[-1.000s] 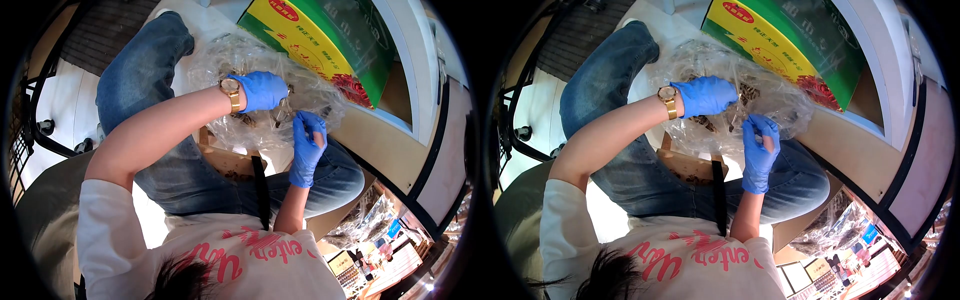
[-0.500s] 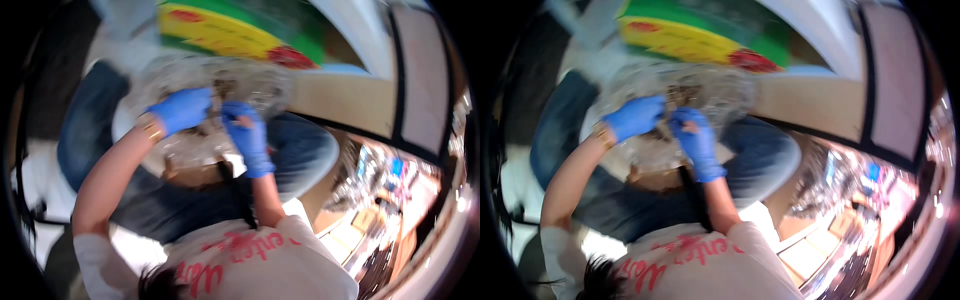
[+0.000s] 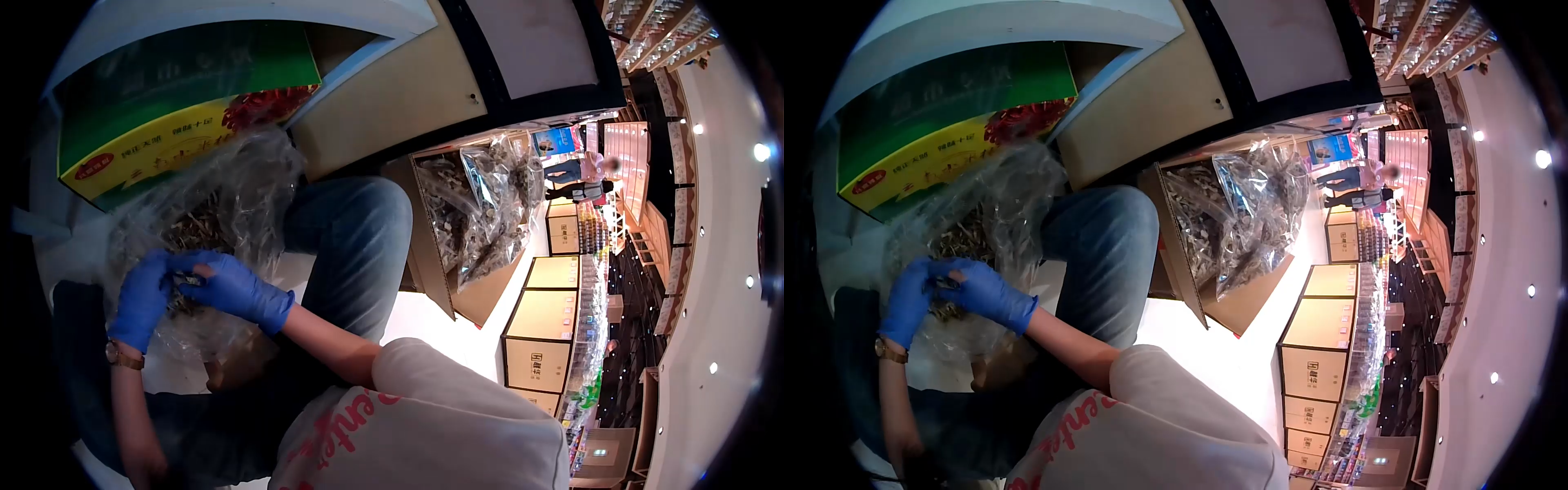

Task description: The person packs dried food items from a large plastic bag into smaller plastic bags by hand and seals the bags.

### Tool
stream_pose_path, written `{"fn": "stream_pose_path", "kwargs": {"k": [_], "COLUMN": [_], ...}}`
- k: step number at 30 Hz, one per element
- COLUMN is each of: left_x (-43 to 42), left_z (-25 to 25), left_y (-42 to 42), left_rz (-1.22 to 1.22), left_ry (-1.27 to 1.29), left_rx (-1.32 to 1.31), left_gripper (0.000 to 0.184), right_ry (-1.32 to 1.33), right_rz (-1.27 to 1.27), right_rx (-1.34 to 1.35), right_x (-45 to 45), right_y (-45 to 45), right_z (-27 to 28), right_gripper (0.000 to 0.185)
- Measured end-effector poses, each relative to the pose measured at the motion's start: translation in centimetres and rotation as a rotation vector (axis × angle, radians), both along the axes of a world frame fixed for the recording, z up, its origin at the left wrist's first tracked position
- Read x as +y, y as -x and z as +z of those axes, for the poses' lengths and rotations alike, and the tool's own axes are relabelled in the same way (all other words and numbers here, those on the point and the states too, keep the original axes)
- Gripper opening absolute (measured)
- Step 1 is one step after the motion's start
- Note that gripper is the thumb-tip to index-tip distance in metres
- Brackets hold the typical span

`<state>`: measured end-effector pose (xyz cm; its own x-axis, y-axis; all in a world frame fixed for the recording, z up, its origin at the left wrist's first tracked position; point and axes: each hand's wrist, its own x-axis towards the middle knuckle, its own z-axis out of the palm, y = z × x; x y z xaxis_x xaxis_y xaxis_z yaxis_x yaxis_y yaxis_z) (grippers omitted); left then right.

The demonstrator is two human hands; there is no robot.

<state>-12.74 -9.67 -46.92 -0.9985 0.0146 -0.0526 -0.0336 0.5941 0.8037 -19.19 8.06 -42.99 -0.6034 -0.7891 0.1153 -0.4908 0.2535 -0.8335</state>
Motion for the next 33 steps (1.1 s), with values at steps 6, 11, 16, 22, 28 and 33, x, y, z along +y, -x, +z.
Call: {"fn": "stream_pose_path", "kwargs": {"k": [6,11,16,22,28,33], "left_x": [-1.9,-0.9,-0.4,-4.1,-8.3,-9.5], "left_z": [-0.1,2.0,-0.4,2.4,5.0,4.4], "left_y": [0.1,0.8,-0.1,-1.2,-2.6,-5.4], "left_rz": [0.002,-0.117,-0.012,-0.103,0.091,0.12], "left_ry": [0.176,0.177,0.279,0.248,0.23,0.315], "left_rx": [0.046,-0.156,0.099,-0.076,-0.303,-0.189], "left_gripper": [0.03,0.023,0.017,0.009,0.007,0.008], "right_ry": [-0.053,-0.155,-0.085,-0.25,-0.344,-0.457], "right_rz": [-0.073,0.17,0.109,-0.172,-0.155,-0.009], "right_rx": [0.022,0.036,-0.021,0.071,-0.096,-0.205], "right_x": [0.5,0.4,-0.1,1.7,0.6,1.1], "right_y": [1.1,0.9,1.5,4.9,7.2,5.7], "right_z": [-0.2,-1.0,-0.8,-2.2,-10.0,-22.7], "right_gripper": [0.032,0.036,0.031,0.024,0.023,0.046]}}
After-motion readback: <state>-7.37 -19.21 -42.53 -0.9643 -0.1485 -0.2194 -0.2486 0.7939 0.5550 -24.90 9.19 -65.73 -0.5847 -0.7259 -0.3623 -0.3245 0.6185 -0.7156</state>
